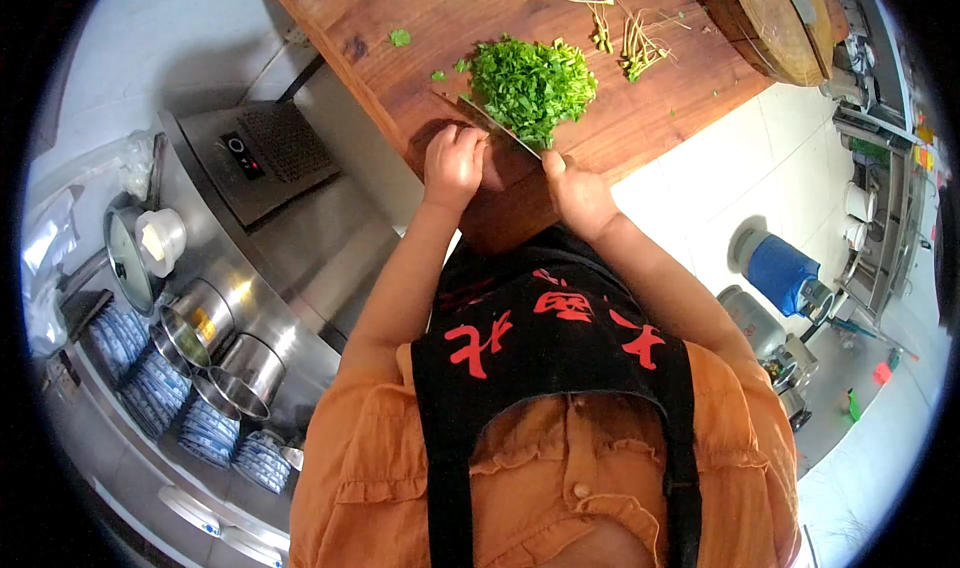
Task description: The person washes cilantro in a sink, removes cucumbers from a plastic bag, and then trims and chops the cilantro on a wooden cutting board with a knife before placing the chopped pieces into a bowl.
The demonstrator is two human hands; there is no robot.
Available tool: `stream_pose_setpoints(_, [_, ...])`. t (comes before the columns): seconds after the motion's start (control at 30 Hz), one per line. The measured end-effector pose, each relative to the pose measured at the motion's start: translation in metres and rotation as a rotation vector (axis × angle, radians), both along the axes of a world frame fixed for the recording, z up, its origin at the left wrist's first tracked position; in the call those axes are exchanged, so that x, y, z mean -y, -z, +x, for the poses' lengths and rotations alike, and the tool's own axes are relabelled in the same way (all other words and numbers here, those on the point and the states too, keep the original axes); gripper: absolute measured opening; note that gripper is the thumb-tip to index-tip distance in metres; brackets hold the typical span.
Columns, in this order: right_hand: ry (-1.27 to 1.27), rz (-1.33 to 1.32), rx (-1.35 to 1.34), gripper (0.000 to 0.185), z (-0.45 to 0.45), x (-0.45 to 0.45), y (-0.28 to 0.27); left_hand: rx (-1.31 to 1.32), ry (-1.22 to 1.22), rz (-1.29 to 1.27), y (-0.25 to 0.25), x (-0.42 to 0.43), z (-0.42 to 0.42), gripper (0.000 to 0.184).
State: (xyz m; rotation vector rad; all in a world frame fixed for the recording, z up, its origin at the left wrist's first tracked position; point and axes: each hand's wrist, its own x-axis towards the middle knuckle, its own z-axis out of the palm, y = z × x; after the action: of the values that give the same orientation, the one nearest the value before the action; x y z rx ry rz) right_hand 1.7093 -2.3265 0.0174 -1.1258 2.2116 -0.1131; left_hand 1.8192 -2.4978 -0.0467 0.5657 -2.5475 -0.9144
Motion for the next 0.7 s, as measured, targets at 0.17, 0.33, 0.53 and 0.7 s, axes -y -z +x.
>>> stream_pose_setpoints(0.17, [0.009,-0.028,0.021,0.019,-0.007,-0.009,-0.004,-0.013,0.013,0.038,0.008,0.003,-0.001,0.007])
stream_pose_setpoints(0.33, [-0.002,-0.047,0.071,0.020,0.003,-0.011,-0.006,-0.015,0.030,0.025,0.006,0.002,0.002,0.007])
stream_pose_setpoints(0.53, [-0.032,0.015,0.147,0.021,-0.006,0.010,-0.006,-0.118,-0.055,0.122,0.003,0.006,0.010,0.006])
stream_pose_setpoints(0.7, [0.342,-0.161,0.356,0.020,-0.020,-0.030,-0.018,-0.225,-0.384,0.283,0.006,0.031,0.010,0.005])
